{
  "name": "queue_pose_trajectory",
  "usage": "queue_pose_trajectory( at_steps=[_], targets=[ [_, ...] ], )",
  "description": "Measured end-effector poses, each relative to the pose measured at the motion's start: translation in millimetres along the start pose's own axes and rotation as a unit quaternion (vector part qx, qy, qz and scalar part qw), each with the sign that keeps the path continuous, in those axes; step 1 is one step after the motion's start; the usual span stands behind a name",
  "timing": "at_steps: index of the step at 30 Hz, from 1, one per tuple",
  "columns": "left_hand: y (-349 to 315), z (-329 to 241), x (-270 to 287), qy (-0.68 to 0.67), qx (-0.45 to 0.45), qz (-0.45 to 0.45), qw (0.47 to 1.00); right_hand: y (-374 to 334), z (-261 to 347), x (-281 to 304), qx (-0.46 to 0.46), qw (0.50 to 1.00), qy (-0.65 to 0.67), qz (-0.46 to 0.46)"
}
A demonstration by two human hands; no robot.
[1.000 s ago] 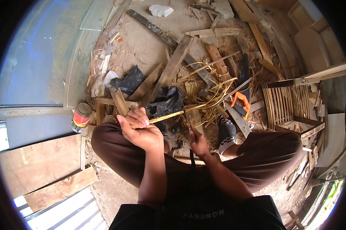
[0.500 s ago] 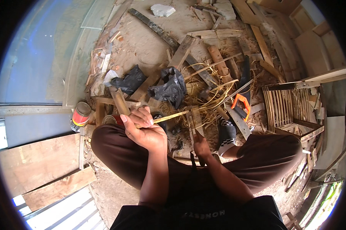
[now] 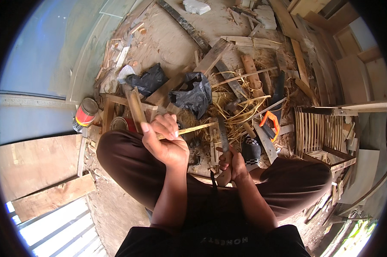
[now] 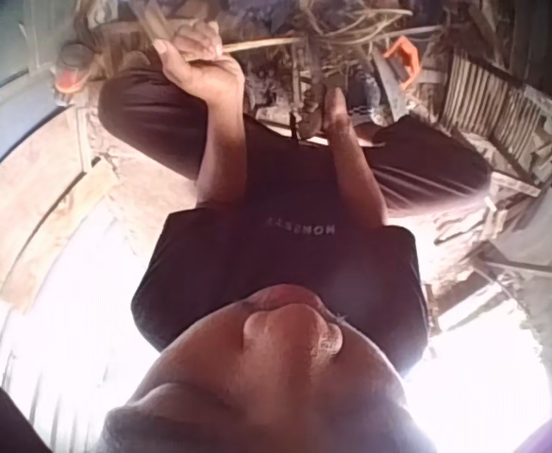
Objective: The person sits on the floor and uses a knife to shave thin strips from a small piece of wood. They repeatedly scrape the blade along the wood to produce fine shavings.
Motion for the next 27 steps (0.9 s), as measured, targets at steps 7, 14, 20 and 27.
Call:
queue_pose_trajectory(
  at_steps=[7,14,20,27],
  targets=[
    [0,-8,-12,0.018,-0.023,0.076,0.997,-53,44,-21,0.303,0.786,-0.531,-0.093],
    [-10,5,-24,-0.09,0.088,0.139,0.982,-42,51,-35,0.21,0.814,-0.534,-0.087],
    [-15,-12,-27,-0.099,0.065,0.1,0.988,-43,64,-33,0.221,0.78,-0.577,-0.095],
    [-22,4,-30,-0.072,0.082,0.091,0.99,-43,41,-24,0.185,0.868,-0.457,-0.062]
  ],
)
Point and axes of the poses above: each hand's wrist, its own y-axis towards the middle knuckle, its own x-axis out of the back of the hand, z = x × y, the point moved 10 cm from there along y, towards the middle knuckle, and after that the axes turned 1 degree about x, right-handed, at the moved point
